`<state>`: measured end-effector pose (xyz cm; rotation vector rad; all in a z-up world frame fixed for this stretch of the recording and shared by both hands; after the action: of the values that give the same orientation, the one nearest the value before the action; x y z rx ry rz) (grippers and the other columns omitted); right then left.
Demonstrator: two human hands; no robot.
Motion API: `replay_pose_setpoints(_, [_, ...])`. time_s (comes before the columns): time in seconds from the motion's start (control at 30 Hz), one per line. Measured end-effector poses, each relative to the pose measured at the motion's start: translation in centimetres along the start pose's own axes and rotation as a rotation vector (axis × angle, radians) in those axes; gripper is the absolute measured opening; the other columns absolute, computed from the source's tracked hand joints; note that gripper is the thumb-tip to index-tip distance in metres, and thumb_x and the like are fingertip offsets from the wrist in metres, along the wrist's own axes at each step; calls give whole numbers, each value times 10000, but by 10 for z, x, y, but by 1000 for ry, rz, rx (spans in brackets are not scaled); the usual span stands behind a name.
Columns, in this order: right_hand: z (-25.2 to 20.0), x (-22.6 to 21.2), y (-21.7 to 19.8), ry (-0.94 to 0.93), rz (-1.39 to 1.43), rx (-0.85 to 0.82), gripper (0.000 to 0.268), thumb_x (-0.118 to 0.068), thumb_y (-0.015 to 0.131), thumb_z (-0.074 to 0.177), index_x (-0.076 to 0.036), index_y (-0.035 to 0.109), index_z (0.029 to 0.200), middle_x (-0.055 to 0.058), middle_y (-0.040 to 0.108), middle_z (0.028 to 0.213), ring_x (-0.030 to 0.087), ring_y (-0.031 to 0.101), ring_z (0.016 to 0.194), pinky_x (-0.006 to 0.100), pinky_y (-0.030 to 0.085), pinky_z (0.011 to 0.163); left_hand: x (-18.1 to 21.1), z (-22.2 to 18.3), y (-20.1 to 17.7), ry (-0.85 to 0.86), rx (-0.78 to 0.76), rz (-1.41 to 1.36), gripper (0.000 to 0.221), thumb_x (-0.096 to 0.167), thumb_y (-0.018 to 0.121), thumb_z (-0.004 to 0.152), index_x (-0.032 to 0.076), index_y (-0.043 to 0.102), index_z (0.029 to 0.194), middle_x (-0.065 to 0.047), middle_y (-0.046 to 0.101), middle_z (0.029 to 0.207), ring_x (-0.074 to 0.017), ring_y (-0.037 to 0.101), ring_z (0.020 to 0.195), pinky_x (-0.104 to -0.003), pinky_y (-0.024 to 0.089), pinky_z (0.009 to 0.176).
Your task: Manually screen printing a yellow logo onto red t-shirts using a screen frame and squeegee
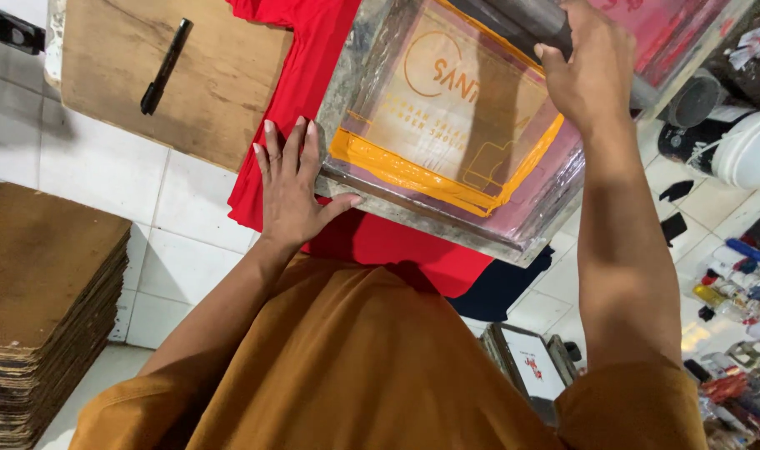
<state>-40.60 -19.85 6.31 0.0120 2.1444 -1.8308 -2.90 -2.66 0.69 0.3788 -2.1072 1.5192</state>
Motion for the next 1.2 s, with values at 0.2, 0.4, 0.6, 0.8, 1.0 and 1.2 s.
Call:
replay_pose_setpoints(0.2, [-36, -14, 8, 95, -2, 47, 319, -196, 749, 917, 10, 644, 1137, 224, 708, 867, 487, 647, 762, 559, 424, 590, 2, -1, -3, -1, -13, -5, 1177, 856, 556, 840, 94, 152, 1641, -143, 210, 1705, -488, 6, 1550, -756, 106, 1200])
replay_pose_setpoints(0.4, [-76, -43, 11, 312, 68, 30, 310, -72, 759, 960, -4, 632, 1234, 157, 738, 961, 366, 694, 825, 507, 511, 706, 3, -1, -4, 8, -8, -14, 1166, 870, 510, 852, 102, 134, 1644, -147, 198, 1710, -477, -15, 1553, -745, 72, 1211])
replay_pose_setpoints(0.6, [-123, -48, 33, 518, 85, 21, 311, -180, 765, 914, -98, 644, 1188, 202, 726, 953, 491, 682, 939, 579, 498, 769, 4, -1, -6, 5, 11, -56, 1191, 782, 673, 813, 124, 147, 1654, -154, 210, 1694, -503, -18, 1541, -735, 56, 1204])
replay_pose_setpoints(0.8, [-81, -49, 30, 638, 503, 1, 237, -202, 818, 864, -191, 708, 1073, 44, 706, 865, 287, 708, 859, 379, 539, 735, 4, -2, -2, -9, -19, -87, 1272, 703, 815, 743, 144, 136, 1662, -153, 212, 1680, -529, -7, 1530, -706, 12, 1215])
replay_pose_setpoints(1.0, [-61, -61, -2, 544, 549, -8, 242, -203, 829, 833, -185, 731, 1054, 60, 697, 845, 247, 706, 807, 347, 525, 670, 5, 1, -5, -13, -33, -60, 1269, 687, 802, 735, 153, 117, 1661, -146, 198, 1679, -544, 11, 1526, -712, 29, 1216])
replay_pose_setpoints(1.2, [-105, -68, 4, 373, 293, -189, 310, -187, 779, 853, -65, 722, 1133, 222, 722, 961, 474, 687, 909, 538, 513, 759, 4, 3, -2, -15, -56, -31, 1292, 706, 797, 711, 151, 114, 1657, -142, 214, 1668, -541, 38, 1526, -712, 55, 1215])
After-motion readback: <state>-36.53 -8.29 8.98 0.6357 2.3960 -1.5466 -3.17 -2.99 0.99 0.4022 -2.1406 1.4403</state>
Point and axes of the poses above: each hand's wrist, its own z-axis towards the middle knuckle, its own y-axis out of the palm, x = y × z, the point moved 4 cm from there along z, towards the middle knuckle
